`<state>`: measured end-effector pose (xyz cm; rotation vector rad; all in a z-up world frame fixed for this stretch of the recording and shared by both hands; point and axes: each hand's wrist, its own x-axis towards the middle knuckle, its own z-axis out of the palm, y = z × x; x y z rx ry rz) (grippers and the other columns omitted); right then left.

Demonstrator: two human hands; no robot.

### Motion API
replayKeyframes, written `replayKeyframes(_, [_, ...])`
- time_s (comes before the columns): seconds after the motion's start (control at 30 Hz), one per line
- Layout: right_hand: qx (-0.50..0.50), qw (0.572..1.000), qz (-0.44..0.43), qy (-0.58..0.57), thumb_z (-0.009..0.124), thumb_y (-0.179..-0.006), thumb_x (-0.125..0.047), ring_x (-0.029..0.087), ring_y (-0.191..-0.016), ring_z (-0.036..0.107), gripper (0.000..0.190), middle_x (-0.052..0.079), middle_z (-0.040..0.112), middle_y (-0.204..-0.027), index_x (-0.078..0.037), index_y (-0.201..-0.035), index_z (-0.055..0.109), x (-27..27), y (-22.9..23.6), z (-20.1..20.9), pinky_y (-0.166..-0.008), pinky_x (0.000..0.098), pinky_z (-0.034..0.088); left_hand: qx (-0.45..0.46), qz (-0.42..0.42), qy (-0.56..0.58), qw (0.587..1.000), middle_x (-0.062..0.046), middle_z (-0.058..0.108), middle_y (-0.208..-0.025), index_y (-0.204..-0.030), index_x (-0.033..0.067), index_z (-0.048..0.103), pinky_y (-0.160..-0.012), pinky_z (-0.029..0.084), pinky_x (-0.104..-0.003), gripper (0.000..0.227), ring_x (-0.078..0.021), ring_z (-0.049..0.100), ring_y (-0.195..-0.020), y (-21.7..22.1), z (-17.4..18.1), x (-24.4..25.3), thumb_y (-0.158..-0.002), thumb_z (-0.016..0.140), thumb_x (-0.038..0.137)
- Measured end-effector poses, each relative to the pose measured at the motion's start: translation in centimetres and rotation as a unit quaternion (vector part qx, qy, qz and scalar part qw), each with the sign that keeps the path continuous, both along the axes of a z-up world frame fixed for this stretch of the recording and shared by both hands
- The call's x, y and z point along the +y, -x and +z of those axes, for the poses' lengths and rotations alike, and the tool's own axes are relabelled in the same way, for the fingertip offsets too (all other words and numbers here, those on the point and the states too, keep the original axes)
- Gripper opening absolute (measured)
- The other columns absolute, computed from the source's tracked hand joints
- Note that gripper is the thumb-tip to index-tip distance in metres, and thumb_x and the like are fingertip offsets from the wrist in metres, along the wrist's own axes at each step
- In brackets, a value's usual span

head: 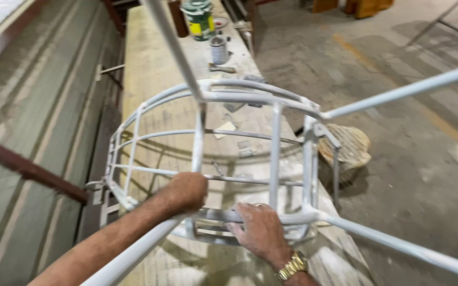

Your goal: Sanding the white metal frame of a chair to prepare it for painting.

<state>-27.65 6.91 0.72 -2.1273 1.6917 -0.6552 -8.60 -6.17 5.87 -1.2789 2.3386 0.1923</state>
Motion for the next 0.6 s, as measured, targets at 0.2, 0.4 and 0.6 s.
replayKeyframes(0.2, [-0.048,0.998,-0.031,0.031,0.073,-0.087,-0.041,0.031,-0.083,0.069,0.031,0.010,0.072,-0.086,-0.011,-0.093,0.068,1.1,0.8,-0.7,-0.083,0.0485,0.050,-0.008,-0.018,-0.049,0.999,-0.014,0.078,-0.089,-0.085,0.0135,0.081,-0.087,0.059,-0.048,0.020,-0.0322,0.075,-0.087,-2.2,3.1,0.1,-0.085,0.064,0.025])
replayKeyframes(0.4, [-0.030,0.995,-0.023,0.091,0.073,-0.086,-0.046,0.029,-0.079,0.070,0.037,0.009,0.070,-0.083,-0.011,-0.096,0.066,1.1,0.4,-1.9,-0.085,0.0468,0.052,-0.057,0.047,-0.050,0.996,-0.003,0.085,-0.100,-0.115,0.0318,0.083,-0.093,0.063,-0.038,0.031,-0.0215,0.079,-0.092,-1.5,1.9,-0.7,-0.094,0.063,0.042])
replayKeyframes(0.6, [-0.014,0.997,-0.026,0.075,0.070,-0.089,-0.055,0.025,-0.074,0.069,0.044,0.005,0.069,-0.080,-0.012,-0.095,0.066,1.2,0.4,-2.3,-0.082,0.0448,0.053,-0.086,-0.059,-0.138,0.985,0.009,0.087,-0.098,-0.116,0.0399,0.086,-0.089,0.064,-0.030,0.031,-0.0096,0.078,-0.085,-9.5,-9.0,-10.3,-0.092,0.067,0.046])
